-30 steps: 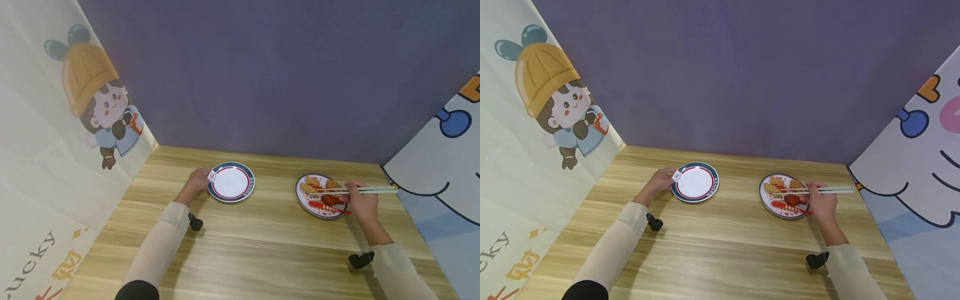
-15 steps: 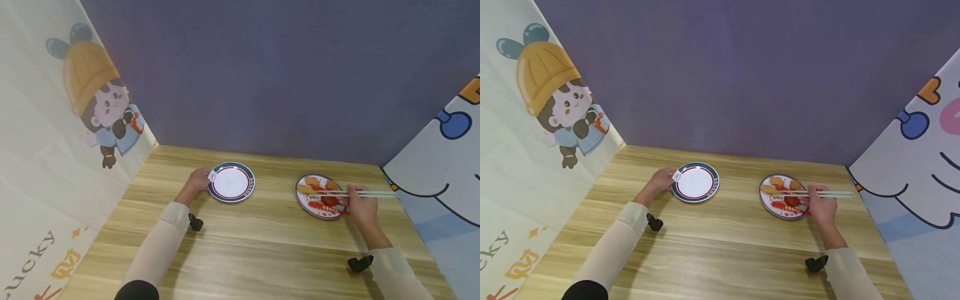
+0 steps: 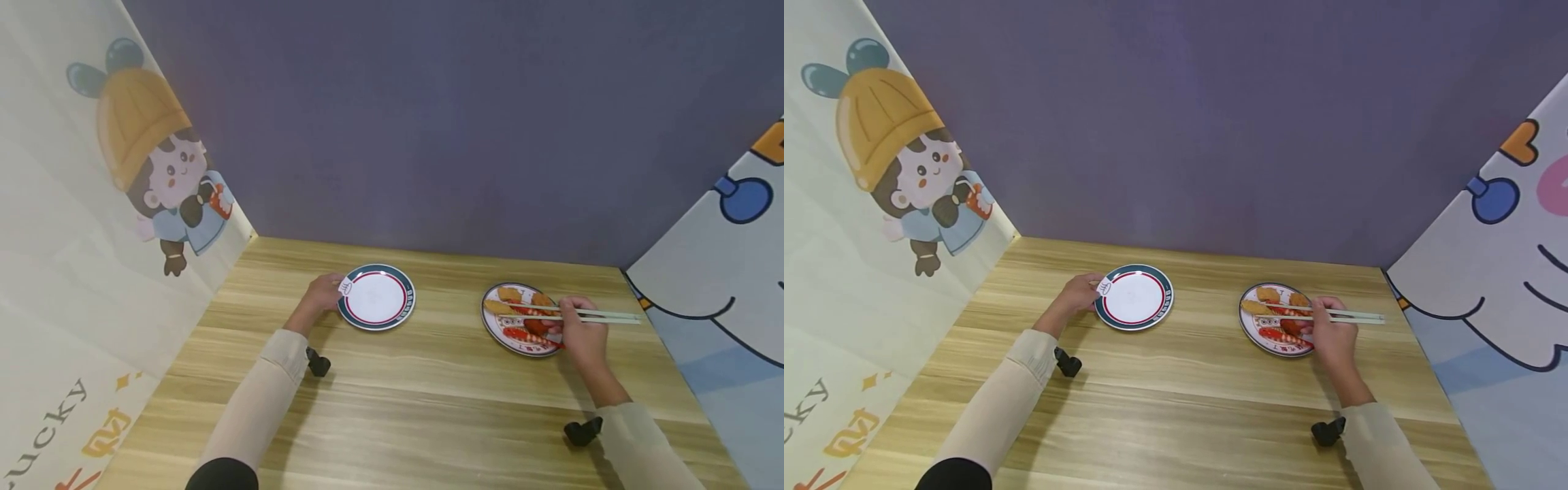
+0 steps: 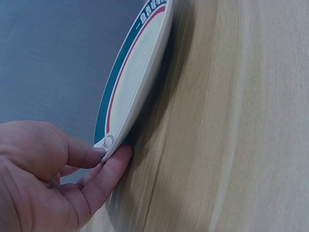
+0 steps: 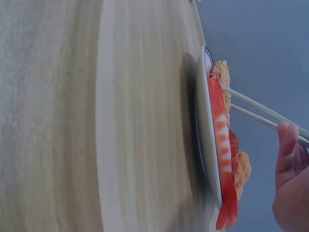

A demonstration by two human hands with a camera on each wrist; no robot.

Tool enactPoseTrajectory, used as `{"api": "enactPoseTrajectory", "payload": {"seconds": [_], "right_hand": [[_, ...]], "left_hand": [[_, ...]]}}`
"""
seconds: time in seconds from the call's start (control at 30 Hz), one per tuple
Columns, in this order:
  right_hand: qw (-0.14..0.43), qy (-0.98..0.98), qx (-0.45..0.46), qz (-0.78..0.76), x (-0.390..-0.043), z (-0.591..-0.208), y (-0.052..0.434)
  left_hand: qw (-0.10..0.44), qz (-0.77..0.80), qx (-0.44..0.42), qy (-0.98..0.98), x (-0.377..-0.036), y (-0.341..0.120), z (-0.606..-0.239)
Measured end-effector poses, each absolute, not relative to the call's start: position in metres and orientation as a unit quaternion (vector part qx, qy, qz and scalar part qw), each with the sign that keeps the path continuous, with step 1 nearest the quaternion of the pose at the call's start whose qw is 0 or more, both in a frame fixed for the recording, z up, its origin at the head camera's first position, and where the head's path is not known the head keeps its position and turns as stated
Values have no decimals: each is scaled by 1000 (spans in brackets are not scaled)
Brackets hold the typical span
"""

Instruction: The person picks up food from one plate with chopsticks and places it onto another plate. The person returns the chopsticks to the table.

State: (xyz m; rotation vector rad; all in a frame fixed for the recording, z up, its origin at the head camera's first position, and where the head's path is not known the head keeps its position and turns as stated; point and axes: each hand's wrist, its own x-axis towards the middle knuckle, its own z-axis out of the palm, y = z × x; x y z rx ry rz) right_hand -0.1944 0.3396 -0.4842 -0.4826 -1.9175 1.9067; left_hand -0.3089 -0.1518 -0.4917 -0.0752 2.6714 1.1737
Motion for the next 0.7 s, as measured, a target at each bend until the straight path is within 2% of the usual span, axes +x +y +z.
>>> {"api": "enactPoseTrajectory", "payload": {"seconds": [0.17,0.7], "right_hand": [[199,-715,-190,643,-197,-485,333],[227,-682,-234,655,-200,-488,334]], "left_hand": [[111,402,-25,908,-310,-152,-493],[108,399,-16,910,-312,-153,-493]]}}
